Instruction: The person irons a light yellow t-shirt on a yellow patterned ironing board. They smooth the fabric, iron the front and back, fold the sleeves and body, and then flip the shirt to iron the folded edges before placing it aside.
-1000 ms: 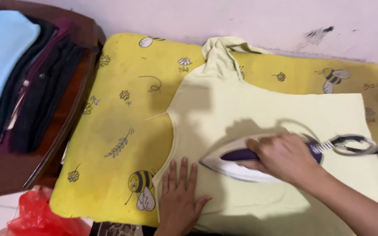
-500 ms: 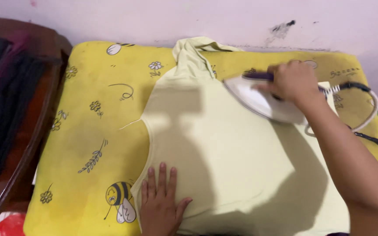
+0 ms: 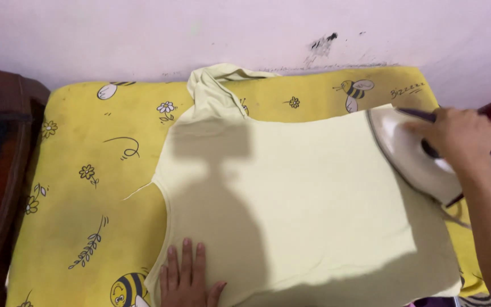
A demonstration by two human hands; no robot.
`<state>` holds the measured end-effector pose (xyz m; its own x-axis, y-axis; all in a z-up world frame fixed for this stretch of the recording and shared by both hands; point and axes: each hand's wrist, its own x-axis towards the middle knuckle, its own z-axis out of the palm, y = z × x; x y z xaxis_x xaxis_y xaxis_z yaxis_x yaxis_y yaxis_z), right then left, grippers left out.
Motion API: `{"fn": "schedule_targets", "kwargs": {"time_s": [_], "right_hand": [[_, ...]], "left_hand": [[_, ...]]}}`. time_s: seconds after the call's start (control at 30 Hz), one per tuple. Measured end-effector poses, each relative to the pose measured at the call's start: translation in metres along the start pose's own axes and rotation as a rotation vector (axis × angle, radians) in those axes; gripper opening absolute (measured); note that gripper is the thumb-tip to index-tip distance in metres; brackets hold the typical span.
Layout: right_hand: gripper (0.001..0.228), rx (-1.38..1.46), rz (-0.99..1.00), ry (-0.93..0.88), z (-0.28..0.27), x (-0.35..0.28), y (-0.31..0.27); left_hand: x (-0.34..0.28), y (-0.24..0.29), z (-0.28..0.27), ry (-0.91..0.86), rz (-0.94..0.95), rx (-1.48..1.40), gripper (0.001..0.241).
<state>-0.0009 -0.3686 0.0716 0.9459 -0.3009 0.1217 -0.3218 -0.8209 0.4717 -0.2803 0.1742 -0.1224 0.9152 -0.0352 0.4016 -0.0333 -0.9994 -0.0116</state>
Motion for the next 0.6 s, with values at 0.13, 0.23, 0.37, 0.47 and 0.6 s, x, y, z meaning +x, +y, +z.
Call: {"fn": "schedule_targets", "kwargs": {"time_s": [0.13,0.23,0.37,0.47,0.6], "right_hand": [[0.089,-0.02,0.135,-0.24,-0.016,0.065,0.001],[0.089,0.091,0.188,-0.184,0.002,0.103,0.012],[0.082,0.03,0.025,0.007,0.042,0.109,0.017],[0.043,0.077,-0.142,0.24,0.015,0.071,-0.022],[0.046,0.663,-0.07,-0.455,-0.043,0.03,-0.079]], "left_hand": [[0.003,-0.01,0.007,0.048,0.025,0.06,0.095],[0.029,-0.033,-0.001,-0.084,0.052,0.131,0.099],[0.167,-0.055,-0.071,-0.685,-0.094,-0.39,0.077],[0.265,-0.056,-0.073,-0.548,-0.302,-0.557,0.069],[0.344,-0.041,0.04,-0.452,-0.483,-0.286,0.094]]}}
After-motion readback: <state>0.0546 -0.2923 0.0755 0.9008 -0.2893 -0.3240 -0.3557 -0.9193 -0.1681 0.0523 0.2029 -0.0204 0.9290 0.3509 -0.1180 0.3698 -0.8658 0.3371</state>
